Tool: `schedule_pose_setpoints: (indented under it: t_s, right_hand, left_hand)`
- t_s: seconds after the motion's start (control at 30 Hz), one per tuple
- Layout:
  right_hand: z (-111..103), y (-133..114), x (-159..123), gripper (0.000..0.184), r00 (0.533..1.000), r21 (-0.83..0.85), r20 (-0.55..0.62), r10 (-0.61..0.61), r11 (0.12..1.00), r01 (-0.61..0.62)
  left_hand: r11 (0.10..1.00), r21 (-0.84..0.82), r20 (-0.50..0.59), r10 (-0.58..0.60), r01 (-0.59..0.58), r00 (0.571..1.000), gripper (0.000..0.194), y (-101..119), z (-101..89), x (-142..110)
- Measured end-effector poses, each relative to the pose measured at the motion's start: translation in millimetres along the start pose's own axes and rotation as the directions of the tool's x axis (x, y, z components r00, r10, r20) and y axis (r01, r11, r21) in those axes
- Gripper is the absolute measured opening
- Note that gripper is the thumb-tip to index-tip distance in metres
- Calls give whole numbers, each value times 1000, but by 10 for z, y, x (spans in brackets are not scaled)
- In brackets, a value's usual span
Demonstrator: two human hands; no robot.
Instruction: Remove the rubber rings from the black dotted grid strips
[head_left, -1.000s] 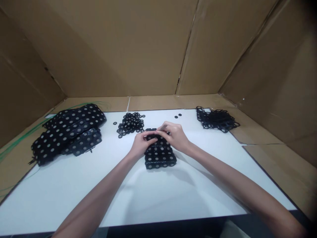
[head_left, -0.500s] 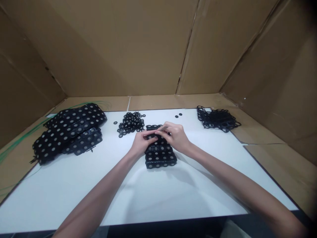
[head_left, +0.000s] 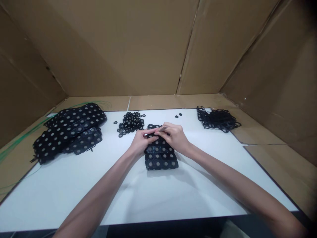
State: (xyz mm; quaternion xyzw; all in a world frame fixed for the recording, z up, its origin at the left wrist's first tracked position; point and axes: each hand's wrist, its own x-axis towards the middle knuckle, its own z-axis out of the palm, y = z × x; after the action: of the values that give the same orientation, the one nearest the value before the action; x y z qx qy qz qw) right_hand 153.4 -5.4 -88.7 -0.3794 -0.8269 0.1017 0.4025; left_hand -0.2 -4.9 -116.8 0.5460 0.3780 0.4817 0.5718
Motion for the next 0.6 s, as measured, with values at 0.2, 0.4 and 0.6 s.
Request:
schedule_pose_setpoints:
  t_s: [0.2,0.4,0.6]
  right_hand:
    - [-130,-81,55,21,996,103,-45,71,993,-66]
    - [-435,-212,136,22,935,244,-286,207,960,-138]
    - [-449,24,200,24,873,134,-40,485,869,-477]
  left_hand:
    - [994,106,-17,27,-25,999,45,141,25,-26]
    - [985,172,-80,40,-26,996,47,195,4,-52]
    - [977,169,-61,140,-128,988,49,182,-18,-49]
